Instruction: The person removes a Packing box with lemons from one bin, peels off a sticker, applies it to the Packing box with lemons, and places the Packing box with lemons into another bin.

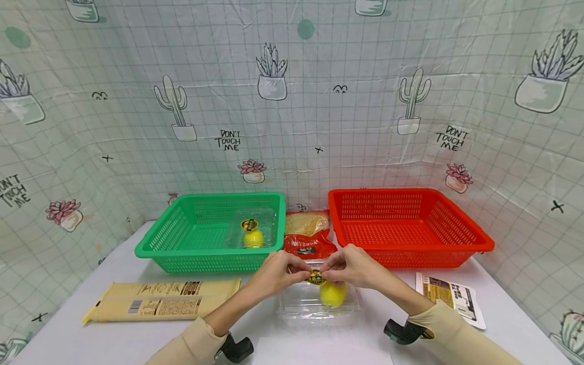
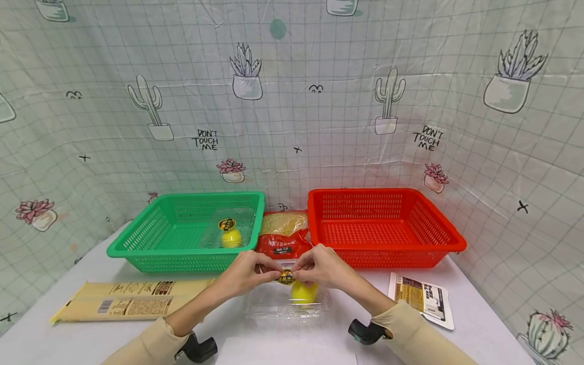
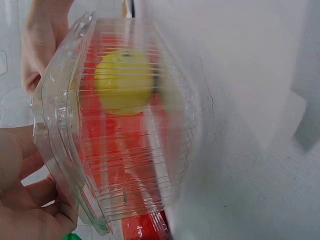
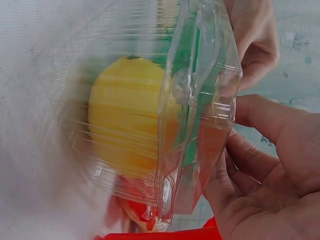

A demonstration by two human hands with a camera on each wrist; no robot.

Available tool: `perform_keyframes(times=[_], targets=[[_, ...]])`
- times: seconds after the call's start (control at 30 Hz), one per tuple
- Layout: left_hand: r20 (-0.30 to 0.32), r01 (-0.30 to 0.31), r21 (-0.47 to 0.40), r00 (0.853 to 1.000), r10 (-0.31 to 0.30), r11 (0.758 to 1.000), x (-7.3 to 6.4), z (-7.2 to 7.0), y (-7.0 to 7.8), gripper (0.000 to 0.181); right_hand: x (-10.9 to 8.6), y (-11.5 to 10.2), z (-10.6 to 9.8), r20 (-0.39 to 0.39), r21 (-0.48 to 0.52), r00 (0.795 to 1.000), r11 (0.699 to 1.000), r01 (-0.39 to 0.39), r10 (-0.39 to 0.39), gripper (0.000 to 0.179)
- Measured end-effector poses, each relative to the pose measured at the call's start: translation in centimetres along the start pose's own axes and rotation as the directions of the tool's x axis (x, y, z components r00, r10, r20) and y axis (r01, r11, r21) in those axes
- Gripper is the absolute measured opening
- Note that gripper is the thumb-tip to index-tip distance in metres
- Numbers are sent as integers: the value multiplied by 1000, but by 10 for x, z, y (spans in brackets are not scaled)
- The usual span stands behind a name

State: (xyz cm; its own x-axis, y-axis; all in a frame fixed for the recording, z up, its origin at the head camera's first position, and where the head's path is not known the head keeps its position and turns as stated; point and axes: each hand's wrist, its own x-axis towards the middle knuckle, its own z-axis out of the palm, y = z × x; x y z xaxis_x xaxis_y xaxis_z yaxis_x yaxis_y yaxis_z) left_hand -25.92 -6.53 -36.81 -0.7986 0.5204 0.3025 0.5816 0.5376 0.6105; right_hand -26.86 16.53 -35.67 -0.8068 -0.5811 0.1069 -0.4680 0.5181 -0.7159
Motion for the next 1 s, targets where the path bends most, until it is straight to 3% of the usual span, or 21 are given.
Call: perform_keyframes(times=[0.43,1.0], targets=[[12,-15,47,1000,14,999,1,0,-1,8,1,-1,1,-2,-15,1000,1000,-3,3,11],[16,-6,45,1000,5,999,1,1,0,8,1,-3,2,5,-26,1000,1000,1,-1,11]])
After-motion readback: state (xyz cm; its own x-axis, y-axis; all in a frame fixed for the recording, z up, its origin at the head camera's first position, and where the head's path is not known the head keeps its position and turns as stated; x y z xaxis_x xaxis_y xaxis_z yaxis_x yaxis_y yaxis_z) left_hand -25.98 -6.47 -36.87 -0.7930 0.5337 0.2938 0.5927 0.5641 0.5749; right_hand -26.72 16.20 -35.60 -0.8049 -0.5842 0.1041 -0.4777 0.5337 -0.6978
